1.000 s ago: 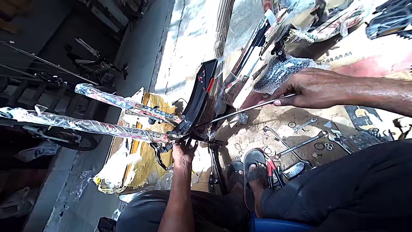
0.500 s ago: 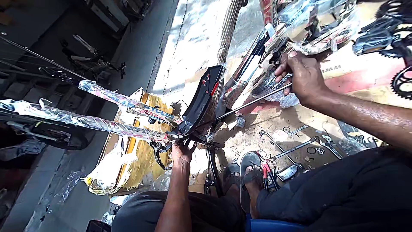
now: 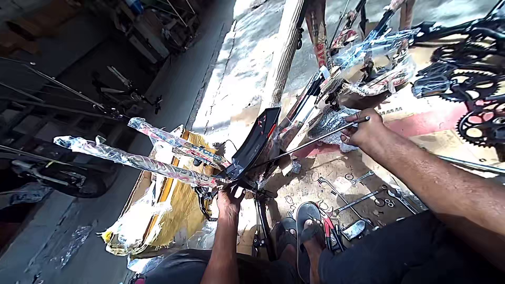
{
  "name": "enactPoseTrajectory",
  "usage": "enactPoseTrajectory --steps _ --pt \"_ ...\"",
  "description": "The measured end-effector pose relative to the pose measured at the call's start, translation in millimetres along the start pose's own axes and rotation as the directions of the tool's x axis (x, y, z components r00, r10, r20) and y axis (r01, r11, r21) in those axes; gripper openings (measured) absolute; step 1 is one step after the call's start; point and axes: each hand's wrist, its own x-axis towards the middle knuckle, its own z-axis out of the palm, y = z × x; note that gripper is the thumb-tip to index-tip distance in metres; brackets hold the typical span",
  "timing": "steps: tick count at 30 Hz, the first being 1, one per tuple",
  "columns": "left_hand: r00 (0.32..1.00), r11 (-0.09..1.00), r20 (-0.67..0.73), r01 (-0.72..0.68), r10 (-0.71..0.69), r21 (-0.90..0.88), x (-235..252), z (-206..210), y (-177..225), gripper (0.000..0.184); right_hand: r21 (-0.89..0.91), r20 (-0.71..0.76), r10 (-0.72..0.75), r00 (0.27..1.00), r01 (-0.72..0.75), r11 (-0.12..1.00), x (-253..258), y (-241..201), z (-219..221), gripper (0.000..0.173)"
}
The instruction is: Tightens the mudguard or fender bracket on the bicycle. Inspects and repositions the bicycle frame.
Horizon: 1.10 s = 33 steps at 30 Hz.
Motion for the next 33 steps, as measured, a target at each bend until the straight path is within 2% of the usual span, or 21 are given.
enactPoseTrajectory --steps 1,3,5,6,7,8,9,11,14,16,18,19,21,22,23,25,26,28,30,31,33 --pt "1.000 1.000 -0.001 -0.003 0.003 0.001 0.3 0.1 -0.2 0.042 0.080 -0.021 -0.135 0.991 0.136 0.987 -7.5 10.2 1.6 0.015" --pt "1.000 1.000 -0.007 0.002 -0.002 -0.008 0.8 -1.1 -0.9 0.041 0.006 0.037 -0.479 0.877 0.479 0.878 -24.9 31.8 8.6 0.045" --pt "1.000 1.000 -0.017 0.006 -0.007 -0.024 3.7 -2.1 -1.6 0.040 -0.318 0.196 -0.787 0.586 0.797 0.514 -25.2 37.5 8.9 0.066" --pt "1.000 1.000 -0.018 0.007 -0.007 -0.026 4.6 -2.7 -2.0 0.040 -0.548 0.271 -0.819 0.506 0.780 0.300 -25.8 30.1 3.0 0.072" --pt "1.000 1.000 -0.014 0.006 -0.007 -0.027 4.6 -2.8 -1.7 0.040 -0.740 0.367 -0.750 0.550 0.661 0.123 -26.2 16.2 -3.5 0.079" --pt "1.000 1.000 -0.012 0.004 -0.004 -0.027 3.9 -2.6 -0.9 0.040 -0.851 0.415 -0.583 0.698 0.524 0.022 -23.1 -0.9 -8.4 0.085" --pt "1.000 1.000 -0.006 0.006 -0.006 -0.024 2.9 -3.2 -0.6 0.041 -0.907 0.389 -0.380 0.839 0.420 -0.002 -15.8 -15.3 -12.7 0.087" --pt "1.000 1.000 -0.010 0.011 -0.012 -0.023 2.1 -0.6 0.5 0.041 -0.910 0.324 -0.091 0.942 0.336 0.244 -1.8 -27.1 -22.7 0.074" --pt "1.000 1.000 -0.028 0.012 -0.013 -0.025 4.2 3.4 1.3 0.038 -0.397 0.557 -0.053 0.829 0.322 0.859 -2.3 -21.3 -24.9 0.044" --pt "0.999 0.999 -0.030 0.015 -0.016 -0.034 5.5 1.8 1.1 0.040 0.066 0.600 -0.062 0.797 0.028 0.997 -10.3 -7.0 -9.2 0.042" --pt "0.999 0.999 -0.040 0.020 -0.021 -0.031 5.8 2.8 1.6 0.040 0.386 0.408 -0.112 0.906 -0.060 0.921 -21.2 2.0 12.0 0.024" --pt "0.999 0.999 -0.044 0.020 -0.021 -0.026 6.1 4.1 2.2 0.040 0.449 0.291 -0.186 0.939 0.038 0.893 -26.5 4.8 22.3 0.021" --pt "0.999 1.000 -0.038 0.020 -0.021 -0.022 8.0 5.2 3.6 0.041 0.329 0.246 -0.406 0.880 0.318 0.889 -40.2 14.4 32.1 0.039" --pt "0.999 0.999 -0.043 0.019 -0.020 -0.025 9.0 5.5 4.2 0.041 0.161 0.295 -0.538 0.790 0.514 0.843 -43.7 20.7 32.7 0.051" --pt "0.998 0.999 -0.055 0.019 -0.020 -0.026 9.8 5.3 4.2 0.040 -0.019 0.346 -0.676 0.650 0.726 0.688 -40.7 25.5 30.0 0.063" --pt "0.998 0.999 -0.063 0.017 -0.019 -0.031 9.9 4.1 3.2 0.041 -0.378 0.473 -0.808 0.351 0.909 0.173 -27.4 25.4 16.9 0.064" --pt "0.999 1.000 -0.052 0.014 -0.015 -0.024 9.8 4.3 3.1 0.042 -0.543 0.515 -0.783 0.351 0.839 0.019 -22.2 20.9 10.3 0.066" --pt "0.999 1.000 -0.046 0.009 -0.009 -0.015 9.0 4.2 2.9 0.043 -0.745 0.580 -0.656 0.483 0.641 -0.186 -6.4 3.5 -4.8 0.081" --pt "0.998 1.000 -0.053 0.013 -0.014 -0.021 9.9 3.8 3.2 0.043 -0.782 0.611 -0.521 0.596 0.559 -0.276 6.2 -12.4 -19.3 0.085" --pt "0.998 1.000 -0.055 0.016 -0.018 -0.026 10.3 4.4 3.6 0.043 -0.806 0.587 -0.440 0.679 0.541 -0.241 6.2 -19.9 -21.7 0.084" --pt "0.998 0.999 -0.057 0.026 -0.028 -0.036 11.1 2.8 3.4 0.044 -0.858 0.471 -0.321 0.821 0.512 0.050 2.8 -26.3 -22.4 0.081"
